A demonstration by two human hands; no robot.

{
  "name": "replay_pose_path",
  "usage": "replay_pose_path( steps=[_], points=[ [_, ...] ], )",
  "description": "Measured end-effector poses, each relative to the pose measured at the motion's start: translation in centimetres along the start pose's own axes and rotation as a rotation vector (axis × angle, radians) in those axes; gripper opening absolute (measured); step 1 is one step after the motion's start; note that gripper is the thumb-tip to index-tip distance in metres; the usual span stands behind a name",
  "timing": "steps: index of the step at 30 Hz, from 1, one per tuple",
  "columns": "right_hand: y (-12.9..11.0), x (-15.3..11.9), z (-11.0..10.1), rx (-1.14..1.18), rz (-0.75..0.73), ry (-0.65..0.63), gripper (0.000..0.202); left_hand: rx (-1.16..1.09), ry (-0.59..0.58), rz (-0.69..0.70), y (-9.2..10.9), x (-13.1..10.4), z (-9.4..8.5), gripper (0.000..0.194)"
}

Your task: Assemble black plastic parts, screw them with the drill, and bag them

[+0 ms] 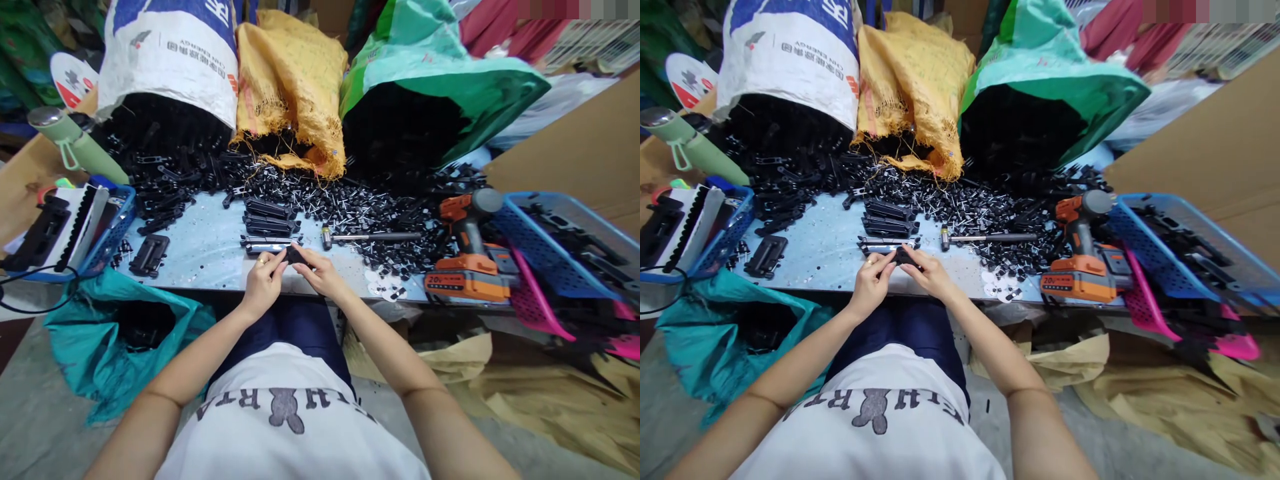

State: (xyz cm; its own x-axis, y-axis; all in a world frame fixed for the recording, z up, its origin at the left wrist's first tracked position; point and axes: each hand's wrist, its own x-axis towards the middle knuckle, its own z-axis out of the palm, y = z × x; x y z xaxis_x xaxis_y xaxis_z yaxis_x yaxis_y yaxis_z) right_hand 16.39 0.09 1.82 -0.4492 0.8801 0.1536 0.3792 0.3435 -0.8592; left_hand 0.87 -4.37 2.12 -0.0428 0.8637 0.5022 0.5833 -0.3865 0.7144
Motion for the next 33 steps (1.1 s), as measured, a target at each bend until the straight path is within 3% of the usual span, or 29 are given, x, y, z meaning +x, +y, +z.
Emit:
replay_pose_path(
  steps=[4, 9, 12, 15, 16, 17, 20, 21, 23, 26, 29, 31, 33],
  points=[
    [-0.9, -0.3, 1.6, 0.037, -0.04, 0.204, 0.061, -0.027, 0.285, 0.061, 1.2, 0.3, 1.1, 0.031],
    [-1.5, -0.5, 3.1, 0.03, -0.012, 0.261, 0.066, -0.053, 0.192, 0.155, 1.0, 1.7, 0.8, 0.029],
    [-0.9, 0.0, 2.8, -0.016, 0.036, 0.157, 0.067, -0.11, 0.164, -0.032, 0.0, 1.1, 1.4, 0.032],
    [0.8, 2.1, -0.1, -0.253, 0.071, -0.084, 0.061, -0.201, 0.076, -0.368, -1.2, -1.1, 2.3, 0.043],
    [1.7, 3.2, -1.8, -0.361, 0.098, -0.096, 0.059, -0.149, 0.034, -0.409, -1.6, -1.7, 2.3, 0.047],
    [2.5, 4.5, -3.8, -0.45, 0.144, -0.022, 0.058, -0.04, -0.007, -0.386, -1.9, -2.3, 2.3, 0.051],
    [5.3, 9.4, -10.1, -0.646, 0.304, 0.286, 0.053, 0.329, -0.173, -0.048, -2.4, -2.2, 1.6, 0.054],
    [6.1, 11.2, -11.9, -0.711, 0.34, 0.342, 0.052, 0.403, -0.255, 0.086, -2.4, -1.7, 1.5, 0.051],
    [7.5, 14.3, -14.4, -0.814, 0.419, 0.335, 0.049, 0.499, -0.444, 0.299, -2.4, -0.3, 1.4, 0.043],
    [8.5, 17.6, -15.5, -0.893, 0.558, 0.242, 0.049, 0.632, -0.684, 0.434, -2.5, 1.6, 1.6, 0.038],
    [8.3, 19.0, -15.1, -0.919, 0.654, 0.196, 0.047, 0.766, -0.737, 0.368, -3.1, 2.5, 1.4, 0.034],
    [7.8, 19.2, -15.0, -0.96, 0.605, 0.245, 0.043, 0.822, -0.717, 0.262, -3.7, 2.8, 1.0, 0.03],
    [7.1, 19.3, -15.4, -1.03, 0.441, 0.367, 0.043, 0.831, -0.721, 0.178, -4.3, 3.3, 0.7, 0.029]
  ],
)
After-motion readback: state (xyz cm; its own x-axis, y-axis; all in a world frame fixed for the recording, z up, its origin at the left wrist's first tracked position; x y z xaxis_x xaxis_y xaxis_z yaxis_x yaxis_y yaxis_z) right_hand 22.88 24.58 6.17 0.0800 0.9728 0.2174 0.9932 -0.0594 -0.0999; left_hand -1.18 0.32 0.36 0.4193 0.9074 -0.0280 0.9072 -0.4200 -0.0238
